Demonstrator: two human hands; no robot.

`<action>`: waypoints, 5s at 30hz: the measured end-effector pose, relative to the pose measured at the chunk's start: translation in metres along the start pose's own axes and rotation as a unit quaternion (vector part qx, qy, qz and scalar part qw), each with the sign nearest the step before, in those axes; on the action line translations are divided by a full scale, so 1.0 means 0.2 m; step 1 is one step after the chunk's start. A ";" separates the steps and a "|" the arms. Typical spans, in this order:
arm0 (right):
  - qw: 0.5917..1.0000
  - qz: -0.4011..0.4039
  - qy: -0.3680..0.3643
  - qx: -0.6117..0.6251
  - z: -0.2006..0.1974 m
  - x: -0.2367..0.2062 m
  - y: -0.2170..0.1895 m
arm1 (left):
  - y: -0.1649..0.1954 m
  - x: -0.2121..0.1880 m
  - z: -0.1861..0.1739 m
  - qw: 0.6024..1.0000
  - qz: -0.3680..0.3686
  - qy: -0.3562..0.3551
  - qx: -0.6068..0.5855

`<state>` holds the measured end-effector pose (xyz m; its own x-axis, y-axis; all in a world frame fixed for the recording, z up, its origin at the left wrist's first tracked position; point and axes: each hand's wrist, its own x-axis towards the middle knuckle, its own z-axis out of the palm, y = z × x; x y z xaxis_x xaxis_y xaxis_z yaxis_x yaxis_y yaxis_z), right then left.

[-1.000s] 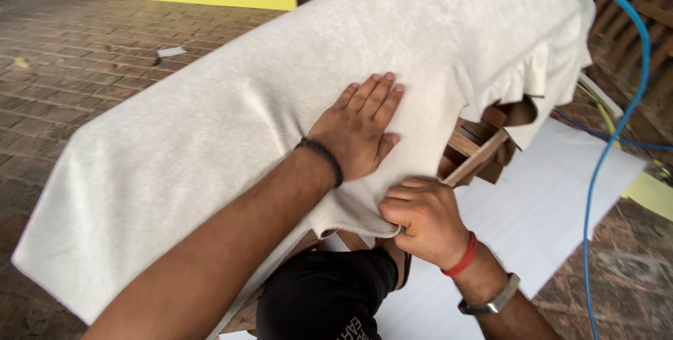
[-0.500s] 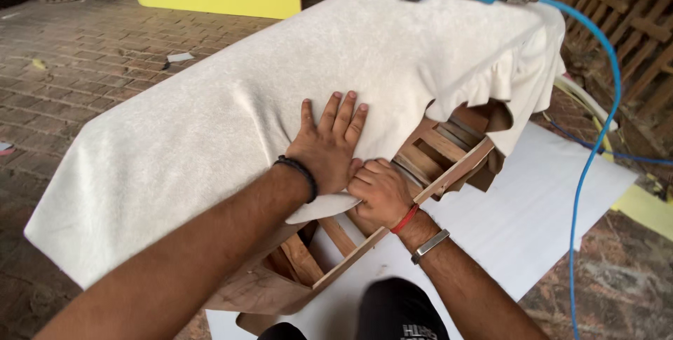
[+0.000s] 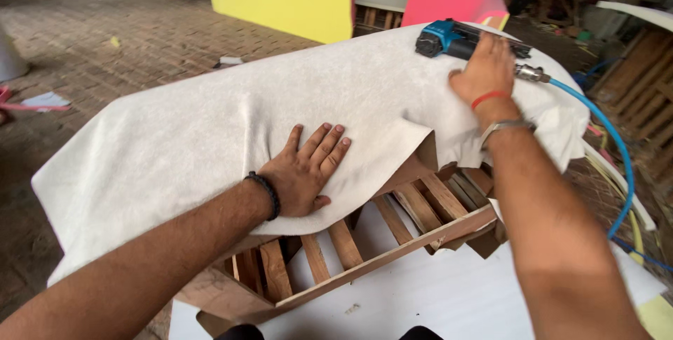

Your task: The person secures a white fabric cover onto a wooden chair frame using a pneumatic staple gun. They repeatedly pull and smooth the fabric, then drive staples along the edges to attach it to the frame.

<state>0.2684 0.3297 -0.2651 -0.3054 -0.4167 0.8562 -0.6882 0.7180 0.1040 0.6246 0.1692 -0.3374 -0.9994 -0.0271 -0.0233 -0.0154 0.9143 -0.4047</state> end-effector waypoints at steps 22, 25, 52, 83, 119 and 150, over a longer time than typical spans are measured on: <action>0.829 0.168 -0.118 0.521 -0.40 -1.78 -1.02 | 0.01 0.06 0.17 0.999 0.005 0.030 0.015; 0.830 0.219 -0.140 0.495 -0.36 -1.76 -1.07 | 0.02 0.04 0.16 0.999 0.013 0.042 0.025; 0.767 0.331 -0.506 0.213 -0.27 -2.00 -0.51 | 0.06 0.03 0.13 0.999 -0.026 0.024 0.017; 0.754 0.371 -0.090 0.534 -0.37 -0.94 -0.85 | 0.25 0.24 0.13 0.940 0.032 0.297 -0.164; 0.516 0.504 -0.041 0.692 -0.14 -1.03 -0.61 | 0.15 0.76 -0.01 0.965 0.100 0.232 -0.078; 0.362 0.504 0.165 0.767 0.28 -1.52 -0.94 | 0.25 0.85 -0.03 0.958 0.165 0.221 -0.079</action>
<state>0.4541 0.2906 -0.5731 -0.9887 -0.1034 0.1089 0.0299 -0.8463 -0.5319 0.4537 0.2117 -0.3561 -0.8660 0.4157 0.2778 0.3335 0.8942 -0.2985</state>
